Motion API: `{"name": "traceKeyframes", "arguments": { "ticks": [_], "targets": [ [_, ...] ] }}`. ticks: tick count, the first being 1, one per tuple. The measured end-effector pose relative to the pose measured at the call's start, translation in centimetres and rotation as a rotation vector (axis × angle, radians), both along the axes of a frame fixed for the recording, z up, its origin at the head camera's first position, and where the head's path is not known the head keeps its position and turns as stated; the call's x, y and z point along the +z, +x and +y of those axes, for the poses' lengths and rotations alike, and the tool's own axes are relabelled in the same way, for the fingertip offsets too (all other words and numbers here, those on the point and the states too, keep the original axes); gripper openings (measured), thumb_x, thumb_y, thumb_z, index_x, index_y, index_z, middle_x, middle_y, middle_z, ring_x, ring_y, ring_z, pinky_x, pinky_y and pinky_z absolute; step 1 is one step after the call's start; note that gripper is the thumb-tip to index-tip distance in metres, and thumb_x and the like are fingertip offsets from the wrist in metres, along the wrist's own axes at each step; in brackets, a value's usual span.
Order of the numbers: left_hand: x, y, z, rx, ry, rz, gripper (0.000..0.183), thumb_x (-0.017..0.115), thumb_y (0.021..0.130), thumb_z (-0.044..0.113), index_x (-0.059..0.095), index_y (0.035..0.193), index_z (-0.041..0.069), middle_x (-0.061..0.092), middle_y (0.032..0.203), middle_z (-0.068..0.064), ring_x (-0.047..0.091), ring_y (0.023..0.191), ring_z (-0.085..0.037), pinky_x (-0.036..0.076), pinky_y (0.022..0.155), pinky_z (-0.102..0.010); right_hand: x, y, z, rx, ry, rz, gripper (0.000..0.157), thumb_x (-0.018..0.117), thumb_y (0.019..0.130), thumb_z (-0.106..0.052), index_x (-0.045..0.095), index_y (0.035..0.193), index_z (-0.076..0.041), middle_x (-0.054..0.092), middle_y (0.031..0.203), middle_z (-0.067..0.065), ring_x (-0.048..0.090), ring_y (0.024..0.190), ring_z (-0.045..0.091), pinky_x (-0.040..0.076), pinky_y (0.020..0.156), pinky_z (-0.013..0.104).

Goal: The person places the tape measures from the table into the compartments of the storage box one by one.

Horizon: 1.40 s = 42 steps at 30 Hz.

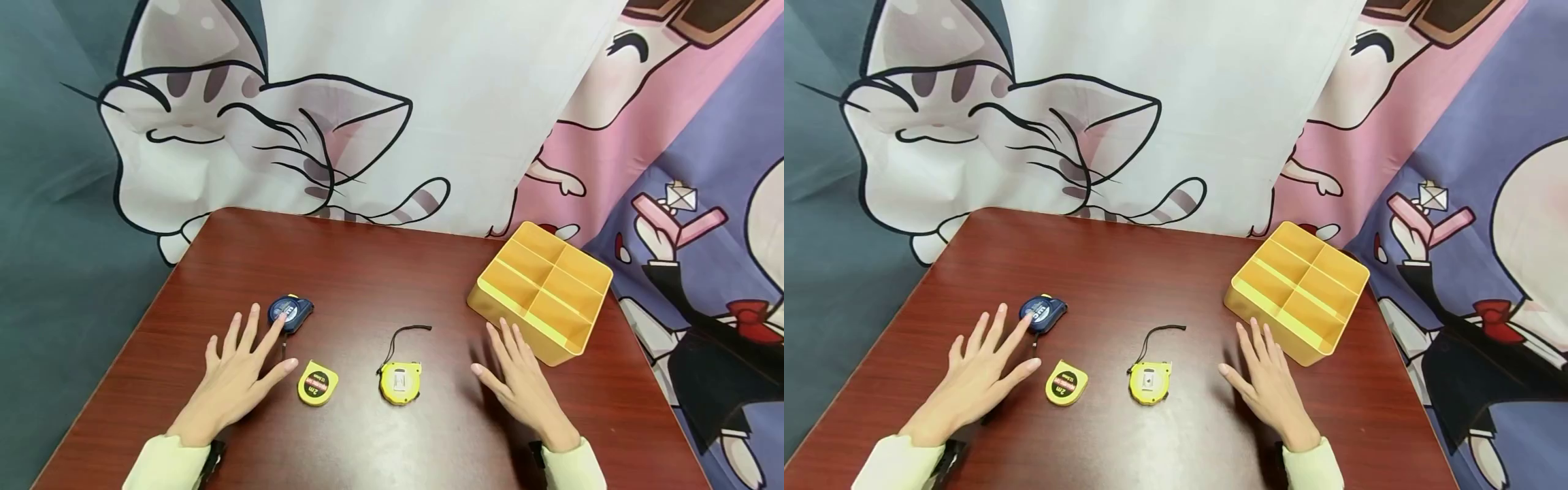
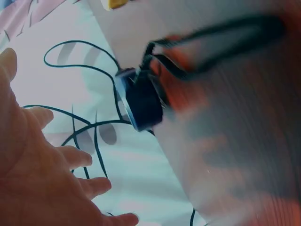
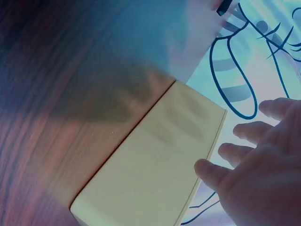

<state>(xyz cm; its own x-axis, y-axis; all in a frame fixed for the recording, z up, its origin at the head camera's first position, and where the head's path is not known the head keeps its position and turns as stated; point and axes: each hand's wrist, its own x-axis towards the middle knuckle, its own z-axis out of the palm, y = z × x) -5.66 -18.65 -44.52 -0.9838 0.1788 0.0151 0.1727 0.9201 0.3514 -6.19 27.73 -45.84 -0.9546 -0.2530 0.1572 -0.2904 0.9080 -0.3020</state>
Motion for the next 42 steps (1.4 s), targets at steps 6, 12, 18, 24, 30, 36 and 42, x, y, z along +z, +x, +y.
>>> {"name": "traceKeyframes", "arguments": {
  "ticks": [6, 12, 18, 24, 30, 36, 42],
  "targets": [
    [0.1, -0.2, 1.5, -0.028, 0.030, 0.034, 0.075, 0.040, 0.086, 0.064, 0.013, 0.147, 0.032, 0.004, 0.153, -0.013, 0.009, 0.136, -0.040, 0.014, 0.094, -0.067, 0.5, -0.4, 0.2, 0.001, -0.049, -0.012, 0.073, 0.054, 0.088, -0.046, 0.018, 0.147, -0.023, 0.014, 0.152, 0.011, 0.012, 0.139, 0.032, 0.019, 0.105, 0.051],
    [-0.1, -0.5, 3.3, -0.030, 0.080, 0.035, 0.072, 0.039, 0.086, 0.064, 0.014, 0.147, 0.035, 0.019, 0.150, -0.014, 0.020, 0.132, -0.038, 0.023, 0.091, -0.064, 0.9, -0.4, 0.4, -0.013, -0.111, -0.042, 0.067, 0.054, 0.089, -0.045, 0.024, 0.146, -0.025, 0.016, 0.152, 0.006, 0.016, 0.138, 0.029, 0.024, 0.101, 0.055],
    [0.0, -0.8, 4.8, -0.014, 0.186, 0.046, 0.067, 0.041, 0.088, 0.060, 0.019, 0.146, 0.033, 0.027, 0.147, -0.012, 0.026, 0.130, -0.036, 0.026, 0.092, -0.061, 1.4, -0.5, 0.7, -0.008, -0.155, -0.030, 0.062, 0.054, 0.090, -0.041, 0.028, 0.144, -0.028, 0.020, 0.151, 0.005, 0.021, 0.136, 0.028, 0.027, 0.097, 0.057],
    [-0.1, -0.9, 5.4, -0.011, 0.236, 0.037, 0.066, 0.040, 0.089, 0.060, 0.029, 0.144, 0.025, 0.029, 0.146, -0.009, 0.029, 0.130, -0.033, 0.028, 0.091, -0.059, 1.7, -0.8, 0.8, 0.014, -0.191, -0.013, 0.059, 0.055, 0.091, -0.036, 0.031, 0.143, -0.025, 0.023, 0.150, 0.006, 0.024, 0.135, 0.028, 0.029, 0.097, 0.055],
    [-0.6, -0.8, 5.2, -0.035, 0.268, 0.027, 0.066, 0.042, 0.089, 0.057, 0.035, 0.141, 0.016, 0.036, 0.142, -0.008, 0.037, 0.125, -0.032, 0.030, 0.091, -0.058, 2.1, -0.9, 1.7, -0.024, -0.248, -0.026, 0.061, 0.057, 0.090, -0.035, 0.032, 0.143, -0.018, 0.026, 0.149, 0.006, 0.025, 0.135, 0.027, 0.024, 0.104, 0.048],
    [-0.8, -0.6, 4.6, -0.031, 0.301, -0.002, 0.065, 0.043, 0.090, 0.055, 0.043, 0.135, 0.007, 0.047, 0.133, -0.008, 0.045, 0.120, -0.030, 0.036, 0.091, -0.055, 2.5, -1.0, 3.0, -0.052, -0.263, 0.026, 0.063, 0.060, 0.088, -0.030, 0.032, 0.143, -0.015, 0.036, 0.143, 0.010, 0.031, 0.132, 0.028, 0.021, 0.108, 0.030],
    [-0.8, -0.6, 5.1, -0.061, 0.322, -0.010, 0.063, 0.044, 0.090, 0.053, 0.044, 0.134, 0.007, 0.048, 0.132, -0.008, 0.045, 0.122, -0.026, 0.037, 0.094, -0.049, 2.5, -1.2, 4.0, -0.047, -0.306, 0.094, 0.059, 0.063, 0.086, -0.020, 0.038, 0.139, -0.012, 0.042, 0.138, 0.013, 0.037, 0.127, 0.027, 0.018, 0.101, 0.010]
  ]
}}
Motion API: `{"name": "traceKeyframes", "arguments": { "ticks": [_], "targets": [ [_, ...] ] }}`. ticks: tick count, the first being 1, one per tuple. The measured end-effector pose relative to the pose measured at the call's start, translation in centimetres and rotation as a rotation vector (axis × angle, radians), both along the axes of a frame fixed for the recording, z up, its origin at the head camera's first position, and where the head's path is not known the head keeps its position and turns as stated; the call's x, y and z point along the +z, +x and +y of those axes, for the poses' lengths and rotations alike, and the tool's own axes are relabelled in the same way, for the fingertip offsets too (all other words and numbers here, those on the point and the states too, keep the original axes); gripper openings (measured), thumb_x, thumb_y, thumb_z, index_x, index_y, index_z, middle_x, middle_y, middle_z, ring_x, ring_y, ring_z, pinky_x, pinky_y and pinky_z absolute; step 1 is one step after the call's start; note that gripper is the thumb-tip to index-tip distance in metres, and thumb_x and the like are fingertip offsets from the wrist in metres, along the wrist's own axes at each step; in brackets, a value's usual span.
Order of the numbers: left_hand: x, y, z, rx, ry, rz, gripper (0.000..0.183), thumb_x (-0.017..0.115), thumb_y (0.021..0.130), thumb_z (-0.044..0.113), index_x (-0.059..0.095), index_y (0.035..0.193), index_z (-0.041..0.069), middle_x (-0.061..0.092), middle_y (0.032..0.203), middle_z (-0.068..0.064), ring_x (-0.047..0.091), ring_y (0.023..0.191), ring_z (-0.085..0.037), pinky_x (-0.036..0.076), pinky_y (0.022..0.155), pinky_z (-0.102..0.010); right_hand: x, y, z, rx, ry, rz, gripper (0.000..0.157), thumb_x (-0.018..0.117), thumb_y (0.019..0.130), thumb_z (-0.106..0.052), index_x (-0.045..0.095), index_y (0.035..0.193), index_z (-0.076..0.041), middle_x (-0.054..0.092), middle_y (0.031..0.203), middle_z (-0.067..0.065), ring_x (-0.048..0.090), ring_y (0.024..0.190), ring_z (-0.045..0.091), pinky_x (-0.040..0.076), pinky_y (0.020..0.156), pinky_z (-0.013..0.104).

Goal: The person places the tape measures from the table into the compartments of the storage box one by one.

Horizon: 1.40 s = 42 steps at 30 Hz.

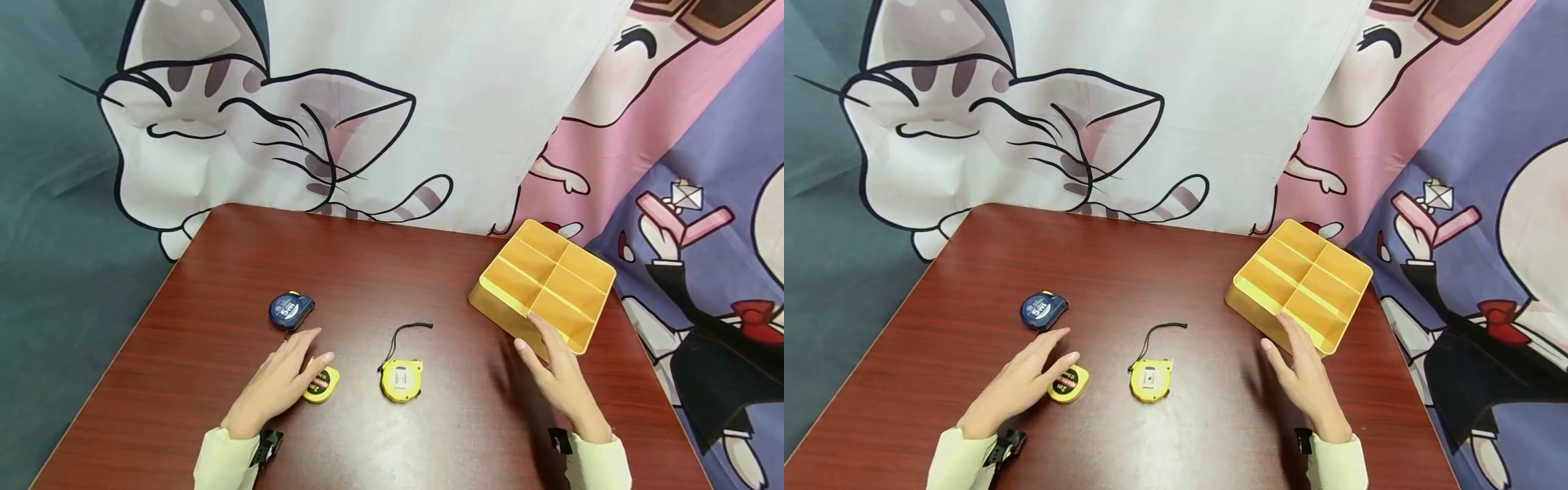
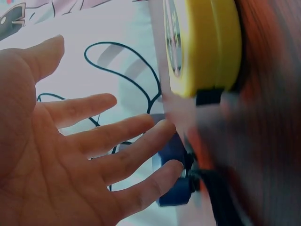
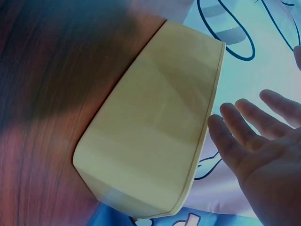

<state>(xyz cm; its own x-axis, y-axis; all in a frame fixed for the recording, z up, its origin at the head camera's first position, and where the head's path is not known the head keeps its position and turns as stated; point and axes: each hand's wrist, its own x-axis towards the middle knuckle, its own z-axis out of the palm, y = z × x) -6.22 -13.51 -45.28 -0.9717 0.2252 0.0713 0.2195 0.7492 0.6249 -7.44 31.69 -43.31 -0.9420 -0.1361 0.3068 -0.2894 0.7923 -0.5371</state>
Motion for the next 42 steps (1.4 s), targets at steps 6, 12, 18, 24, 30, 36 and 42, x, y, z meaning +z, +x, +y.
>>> {"name": "traceKeyframes", "arguments": {
  "ticks": [6, 12, 18, 24, 30, 36, 42],
  "targets": [
    [0.0, -0.3, 1.0, -0.024, 0.012, 0.000, 0.063, 0.043, 0.090, 0.053, 0.043, 0.134, 0.008, 0.048, 0.132, -0.006, 0.047, 0.120, -0.024, 0.038, 0.094, -0.047, -0.2, 0.0, 0.4, -0.011, -0.002, 0.016, 0.055, 0.063, 0.086, -0.019, 0.042, 0.136, -0.007, 0.043, 0.136, 0.014, 0.038, 0.125, 0.028, 0.018, 0.100, 0.009],
    [0.0, -0.7, 2.1, -0.033, 0.000, -0.019, 0.064, 0.043, 0.090, 0.056, 0.043, 0.136, 0.011, 0.046, 0.134, -0.004, 0.047, 0.119, -0.024, 0.037, 0.094, -0.049, -0.2, -0.3, 1.0, -0.032, -0.019, 0.056, 0.052, 0.063, 0.086, -0.016, 0.046, 0.134, -0.007, 0.045, 0.134, 0.015, 0.043, 0.120, 0.028, 0.020, 0.096, 0.006],
    [-0.1, -1.3, 3.0, -0.048, -0.014, 0.005, 0.061, 0.043, 0.091, 0.053, 0.043, 0.135, 0.012, 0.046, 0.133, -0.004, 0.048, 0.118, -0.025, 0.038, 0.094, -0.047, -0.3, -0.8, 1.9, -0.028, -0.044, 0.112, 0.047, 0.063, 0.085, -0.010, 0.049, 0.130, -0.005, 0.048, 0.130, 0.017, 0.047, 0.111, 0.023, 0.025, 0.089, 0.004],
    [0.2, -1.5, 4.4, -0.077, -0.039, -0.021, 0.062, 0.040, 0.091, 0.056, 0.043, 0.137, 0.014, 0.046, 0.134, -0.005, 0.047, 0.118, -0.027, 0.037, 0.092, -0.051, -0.5, -1.4, 3.2, -0.069, -0.071, 0.196, 0.038, 0.064, 0.082, -0.004, 0.057, 0.119, 0.001, 0.053, 0.124, 0.017, 0.043, 0.116, 0.004, 0.028, 0.087, 0.007],
    [0.5, -1.9, 5.8, -0.099, -0.044, -0.045, 0.061, 0.043, 0.090, 0.054, 0.045, 0.135, 0.013, 0.048, 0.133, -0.005, 0.046, 0.120, -0.027, 0.034, 0.094, -0.053, -1.0, -1.6, 4.8, -0.146, -0.099, 0.264, 0.030, 0.064, 0.081, -0.004, 0.062, 0.110, 0.004, 0.056, 0.120, 0.019, 0.045, 0.109, 0.008, 0.029, 0.083, 0.007],
    [0.5, -2.4, 6.9, -0.119, -0.063, -0.035, 0.060, 0.044, 0.091, 0.051, 0.046, 0.134, 0.010, 0.050, 0.131, -0.009, 0.047, 0.118, -0.028, 0.034, 0.095, -0.051, -1.9, -1.9, 6.0, -0.261, -0.113, 0.292, 0.030, 0.064, 0.080, -0.005, 0.062, 0.108, 0.005, 0.052, 0.123, 0.021, 0.043, 0.104, 0.029, 0.028, 0.078, 0.026],
    [0.5, -3.0, 7.6, -0.124, -0.033, -0.053, 0.060, 0.044, 0.091, 0.050, 0.045, 0.134, 0.008, 0.049, 0.131, -0.008, 0.048, 0.119, -0.026, 0.037, 0.096, -0.046, -2.7, -2.4, 6.7, -0.350, -0.162, 0.290, 0.037, 0.062, 0.080, -0.005, 0.056, 0.114, 0.007, 0.042, 0.129, 0.024, 0.037, 0.109, 0.035, 0.026, 0.083, 0.025]
  ]
}}
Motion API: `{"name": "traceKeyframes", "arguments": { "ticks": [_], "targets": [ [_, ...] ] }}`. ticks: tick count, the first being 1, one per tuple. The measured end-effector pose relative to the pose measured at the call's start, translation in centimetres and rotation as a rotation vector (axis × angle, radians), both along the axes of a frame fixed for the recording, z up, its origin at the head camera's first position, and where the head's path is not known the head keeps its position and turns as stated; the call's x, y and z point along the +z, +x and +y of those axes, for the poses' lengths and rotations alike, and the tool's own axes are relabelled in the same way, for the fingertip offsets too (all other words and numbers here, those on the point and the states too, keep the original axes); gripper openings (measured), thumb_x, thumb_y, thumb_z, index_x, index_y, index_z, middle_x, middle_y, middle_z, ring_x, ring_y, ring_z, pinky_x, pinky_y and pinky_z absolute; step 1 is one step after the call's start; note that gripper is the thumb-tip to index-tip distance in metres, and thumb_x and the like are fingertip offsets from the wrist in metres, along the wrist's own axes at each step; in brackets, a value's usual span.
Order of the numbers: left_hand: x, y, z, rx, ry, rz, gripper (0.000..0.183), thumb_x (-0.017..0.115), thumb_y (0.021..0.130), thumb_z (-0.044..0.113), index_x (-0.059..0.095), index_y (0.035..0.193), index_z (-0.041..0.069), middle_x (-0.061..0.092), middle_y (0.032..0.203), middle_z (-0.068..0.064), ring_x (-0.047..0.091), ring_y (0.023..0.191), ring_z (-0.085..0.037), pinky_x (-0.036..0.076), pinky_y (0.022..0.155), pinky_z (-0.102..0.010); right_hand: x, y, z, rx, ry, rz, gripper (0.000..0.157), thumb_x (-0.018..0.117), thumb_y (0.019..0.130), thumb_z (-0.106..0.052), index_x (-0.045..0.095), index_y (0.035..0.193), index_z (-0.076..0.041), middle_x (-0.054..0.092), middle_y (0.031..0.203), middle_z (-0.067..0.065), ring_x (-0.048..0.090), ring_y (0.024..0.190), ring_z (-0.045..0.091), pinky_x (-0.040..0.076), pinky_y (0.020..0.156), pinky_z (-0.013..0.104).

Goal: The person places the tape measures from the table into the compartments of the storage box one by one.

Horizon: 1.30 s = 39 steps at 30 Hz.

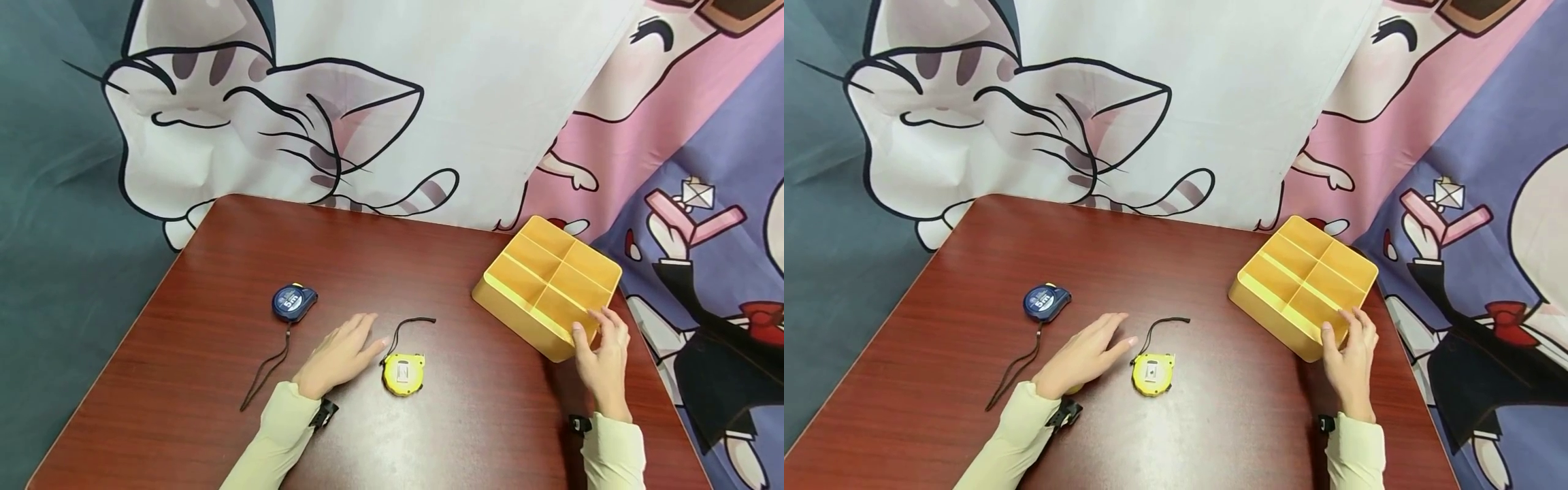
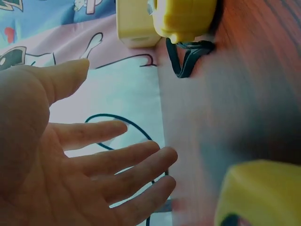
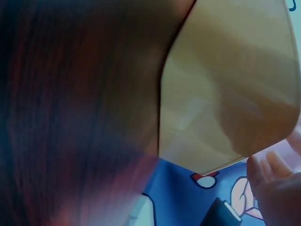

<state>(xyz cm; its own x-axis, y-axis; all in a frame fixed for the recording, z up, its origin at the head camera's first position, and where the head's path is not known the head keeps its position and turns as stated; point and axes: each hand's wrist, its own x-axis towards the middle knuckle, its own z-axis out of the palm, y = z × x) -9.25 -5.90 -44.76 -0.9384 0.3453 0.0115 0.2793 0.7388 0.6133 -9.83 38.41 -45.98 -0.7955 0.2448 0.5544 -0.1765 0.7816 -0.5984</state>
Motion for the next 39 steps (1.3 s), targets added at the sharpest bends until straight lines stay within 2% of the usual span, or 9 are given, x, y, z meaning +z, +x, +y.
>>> {"name": "traceKeyframes", "arguments": {
  "ticks": [4, 8, 14, 20, 23, 27, 30, 34, 39],
  "targets": [
    [0.2, -0.4, 0.5, -0.015, 0.037, -0.025, 0.062, 0.045, 0.091, 0.050, 0.042, 0.135, 0.006, 0.046, 0.134, -0.010, 0.044, 0.124, -0.025, 0.036, 0.099, -0.043, -0.3, -0.2, 0.4, -0.049, -0.082, -0.035, 0.041, 0.059, 0.085, -0.010, 0.051, 0.122, 0.004, 0.038, 0.133, 0.019, 0.036, 0.114, 0.027, 0.028, 0.089, 0.015],
    [0.6, -1.0, 1.3, -0.041, 0.063, -0.067, 0.065, 0.042, 0.092, 0.051, 0.039, 0.137, 0.003, 0.043, 0.136, -0.012, 0.040, 0.126, -0.025, 0.034, 0.101, -0.043, -0.4, -0.4, 0.7, -0.078, -0.175, -0.077, 0.042, 0.054, 0.090, -0.016, 0.047, 0.128, 0.002, 0.036, 0.135, 0.015, 0.038, 0.118, 0.017, 0.035, 0.093, 0.016],
    [0.8, -1.9, 3.1, -0.094, 0.058, -0.111, 0.067, 0.041, 0.092, 0.052, 0.038, 0.137, 0.003, 0.042, 0.137, -0.012, 0.039, 0.127, -0.024, 0.033, 0.102, -0.041, -0.7, -0.5, 1.1, -0.115, -0.242, -0.159, 0.043, 0.049, 0.093, -0.022, 0.044, 0.131, -0.002, 0.040, 0.129, 0.012, 0.042, 0.114, 0.017, 0.039, 0.092, 0.018],
    [0.4, -2.9, 5.0, -0.125, 0.061, -0.088, 0.063, 0.041, 0.094, 0.047, 0.038, 0.135, 0.000, 0.042, 0.134, -0.015, 0.040, 0.125, -0.029, 0.033, 0.101, -0.043, -0.5, -0.6, 1.5, -0.144, -0.311, -0.244, 0.045, 0.047, 0.094, -0.025, 0.042, 0.136, -0.007, 0.041, 0.134, 0.014, 0.043, 0.122, 0.020, 0.037, 0.096, 0.021],
    [0.2, -3.6, 5.9, -0.119, 0.051, -0.095, 0.062, 0.041, 0.094, 0.047, 0.038, 0.135, 0.001, 0.042, 0.133, -0.015, 0.040, 0.124, -0.030, 0.033, 0.101, -0.043, -0.4, -0.6, 1.7, -0.133, -0.337, -0.249, 0.046, 0.050, 0.094, -0.023, 0.043, 0.136, -0.008, 0.043, 0.135, 0.014, 0.044, 0.122, 0.021, 0.037, 0.093, 0.017],
    [-0.1, -4.4, 7.2, -0.109, 0.023, -0.076, 0.061, 0.041, 0.094, 0.046, 0.038, 0.135, 0.001, 0.044, 0.130, -0.014, 0.041, 0.121, -0.029, 0.034, 0.101, -0.043, -0.2, -0.6, 1.8, -0.120, -0.310, -0.248, 0.045, 0.053, 0.092, -0.019, 0.046, 0.133, -0.003, 0.045, 0.134, 0.014, 0.048, 0.117, 0.015, 0.037, 0.086, 0.010],
    [-0.2, -4.8, 8.2, -0.107, 0.018, -0.017, 0.057, 0.042, 0.094, 0.042, 0.040, 0.134, 0.001, 0.045, 0.130, -0.014, 0.042, 0.121, -0.028, 0.033, 0.102, -0.040, -0.2, -0.6, 1.8, -0.122, -0.289, -0.262, 0.044, 0.054, 0.091, -0.018, 0.048, 0.132, -0.001, 0.045, 0.134, 0.012, 0.049, 0.114, 0.008, 0.037, 0.085, 0.008],
    [0.4, -5.5, 9.5, -0.093, 0.028, 0.058, 0.050, 0.043, 0.095, 0.037, 0.044, 0.131, 0.003, 0.048, 0.129, -0.011, 0.044, 0.120, -0.024, 0.035, 0.101, -0.037, -0.1, -0.7, 2.0, -0.116, -0.281, -0.275, 0.044, 0.055, 0.090, -0.017, 0.049, 0.131, -0.002, 0.044, 0.136, 0.011, 0.050, 0.112, 0.007, 0.038, 0.086, 0.008],
    [1.9, -6.1, 10.9, -0.105, 0.033, 0.056, 0.048, 0.046, 0.094, 0.034, 0.045, 0.129, 0.003, 0.051, 0.124, -0.012, 0.049, 0.115, -0.024, 0.039, 0.097, -0.036, -0.1, -0.6, 2.1, -0.146, -0.271, -0.301, 0.043, 0.057, 0.089, -0.015, 0.051, 0.130, -0.004, 0.045, 0.136, 0.010, 0.051, 0.111, 0.007, 0.039, 0.083, 0.006]
  ]
}}
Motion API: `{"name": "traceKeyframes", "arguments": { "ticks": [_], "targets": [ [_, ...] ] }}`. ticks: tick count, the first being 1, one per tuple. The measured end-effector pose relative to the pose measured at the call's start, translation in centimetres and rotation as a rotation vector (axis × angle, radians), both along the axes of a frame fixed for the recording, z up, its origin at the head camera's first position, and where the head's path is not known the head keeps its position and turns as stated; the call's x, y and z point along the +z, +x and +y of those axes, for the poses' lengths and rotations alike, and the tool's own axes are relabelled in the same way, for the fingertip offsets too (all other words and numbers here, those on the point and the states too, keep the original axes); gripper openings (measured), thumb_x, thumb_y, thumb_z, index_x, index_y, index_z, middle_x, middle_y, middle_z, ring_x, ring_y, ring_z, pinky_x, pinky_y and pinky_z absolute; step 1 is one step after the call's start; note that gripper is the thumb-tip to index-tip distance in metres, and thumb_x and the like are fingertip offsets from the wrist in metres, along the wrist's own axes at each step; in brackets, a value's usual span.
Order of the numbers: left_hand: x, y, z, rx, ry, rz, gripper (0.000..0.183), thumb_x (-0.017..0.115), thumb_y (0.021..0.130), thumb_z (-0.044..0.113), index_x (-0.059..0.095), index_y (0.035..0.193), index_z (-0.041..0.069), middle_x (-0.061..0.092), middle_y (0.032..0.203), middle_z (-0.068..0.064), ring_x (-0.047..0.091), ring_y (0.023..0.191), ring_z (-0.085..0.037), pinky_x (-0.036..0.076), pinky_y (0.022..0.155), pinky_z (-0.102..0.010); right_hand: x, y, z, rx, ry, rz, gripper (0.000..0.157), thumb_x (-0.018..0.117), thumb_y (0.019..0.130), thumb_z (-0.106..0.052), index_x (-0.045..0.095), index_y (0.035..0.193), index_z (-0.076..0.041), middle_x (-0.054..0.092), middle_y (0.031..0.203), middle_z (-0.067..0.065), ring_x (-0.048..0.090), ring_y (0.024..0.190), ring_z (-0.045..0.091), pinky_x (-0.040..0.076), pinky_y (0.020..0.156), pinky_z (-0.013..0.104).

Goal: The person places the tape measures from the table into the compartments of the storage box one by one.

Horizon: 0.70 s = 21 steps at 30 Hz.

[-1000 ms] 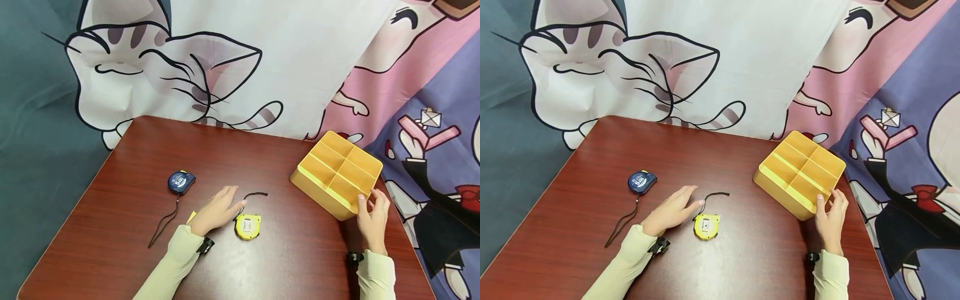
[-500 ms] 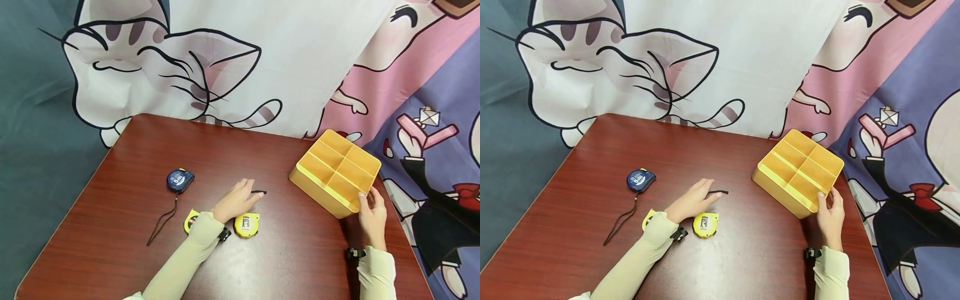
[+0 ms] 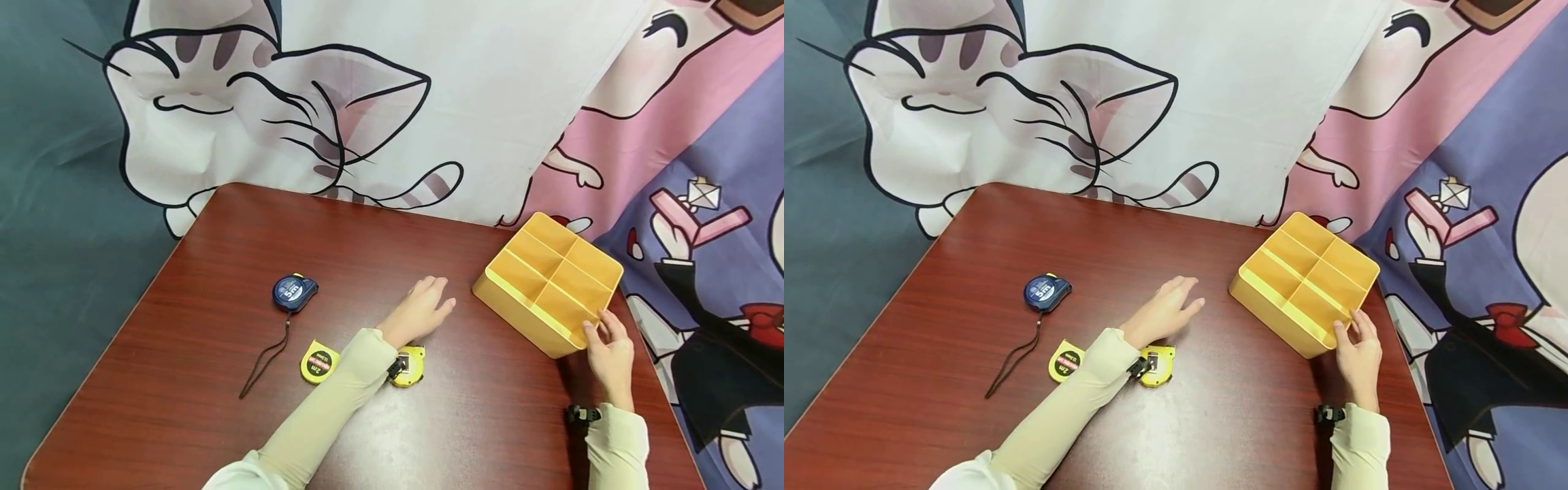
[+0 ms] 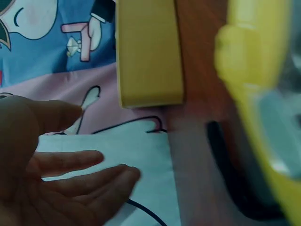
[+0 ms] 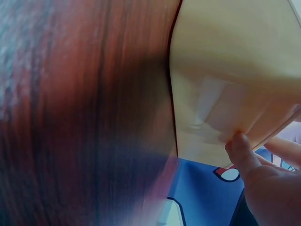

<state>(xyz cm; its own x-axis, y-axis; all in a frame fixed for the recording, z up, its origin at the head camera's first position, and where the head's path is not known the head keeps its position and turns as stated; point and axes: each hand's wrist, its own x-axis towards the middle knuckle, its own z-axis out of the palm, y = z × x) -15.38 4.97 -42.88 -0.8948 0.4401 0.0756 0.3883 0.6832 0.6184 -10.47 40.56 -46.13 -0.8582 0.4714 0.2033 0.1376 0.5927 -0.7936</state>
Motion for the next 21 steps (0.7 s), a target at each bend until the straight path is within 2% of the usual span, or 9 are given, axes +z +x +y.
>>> {"name": "traceKeyframes", "arguments": {
  "ticks": [4, 8, 11, 15, 18, 21],
  "targets": [
    [0.6, -0.5, 1.1, -0.029, -0.005, -0.002, 0.044, 0.048, 0.093, 0.033, 0.049, 0.123, 0.001, 0.055, 0.114, -0.013, 0.055, 0.104, -0.024, 0.044, 0.089, -0.035, -0.1, 0.0, 0.0, -0.027, -0.002, -0.015, 0.044, 0.058, 0.087, -0.012, 0.052, 0.130, -0.007, 0.048, 0.133, 0.010, 0.052, 0.109, 0.004, 0.039, 0.078, 0.004],
    [0.8, -1.2, 2.2, -0.040, -0.008, -0.007, 0.037, 0.050, 0.092, 0.033, 0.052, 0.113, 0.002, 0.056, 0.102, -0.010, 0.058, 0.092, -0.023, 0.047, 0.081, -0.033, -0.2, -0.1, -0.1, -0.039, -0.014, -0.025, 0.047, 0.056, 0.087, -0.010, 0.049, 0.133, -0.011, 0.053, 0.127, 0.016, 0.053, 0.103, 0.000, 0.039, 0.072, 0.004],
    [0.8, -1.8, 3.1, -0.059, -0.016, -0.027, 0.036, 0.049, 0.092, 0.033, 0.052, 0.112, 0.003, 0.055, 0.100, -0.010, 0.057, 0.091, -0.023, 0.046, 0.080, -0.033, -0.3, -0.2, -0.1, -0.051, -0.016, -0.031, 0.049, 0.055, 0.086, -0.009, 0.047, 0.135, -0.012, 0.055, 0.123, 0.021, 0.053, 0.098, -0.003, 0.039, 0.069, 0.004],
    [0.7, -2.5, 4.2, -0.084, -0.040, -0.049, 0.044, 0.048, 0.093, 0.034, 0.046, 0.126, 0.005, 0.054, 0.113, -0.010, 0.055, 0.103, -0.021, 0.044, 0.088, -0.030, -0.2, -0.2, -0.2, -0.071, -0.019, -0.030, 0.049, 0.055, 0.085, -0.007, 0.049, 0.133, -0.013, 0.056, 0.121, 0.022, 0.053, 0.089, -0.009, 0.040, 0.065, 0.004],
    [0.7, -2.9, 4.8, -0.113, -0.065, -0.053, 0.049, 0.047, 0.094, 0.033, 0.039, 0.138, 0.012, 0.049, 0.128, -0.010, 0.050, 0.115, -0.021, 0.039, 0.096, -0.031, -0.1, -0.1, -0.3, -0.076, -0.031, -0.024, 0.048, 0.056, 0.084, -0.007, 0.051, 0.132, -0.012, 0.057, 0.119, 0.022, 0.054, 0.086, -0.011, 0.041, 0.064, 0.005],
    [0.5, -3.1, 5.3, -0.150, -0.081, -0.080, 0.051, 0.045, 0.095, 0.034, 0.033, 0.143, 0.021, 0.040, 0.139, -0.011, 0.042, 0.126, -0.023, 0.034, 0.102, -0.034, -0.1, -0.1, -0.6, -0.080, -0.067, -0.022, 0.047, 0.057, 0.084, -0.007, 0.052, 0.130, -0.011, 0.057, 0.120, 0.022, 0.055, 0.085, -0.011, 0.041, 0.063, 0.005]
  ]
}}
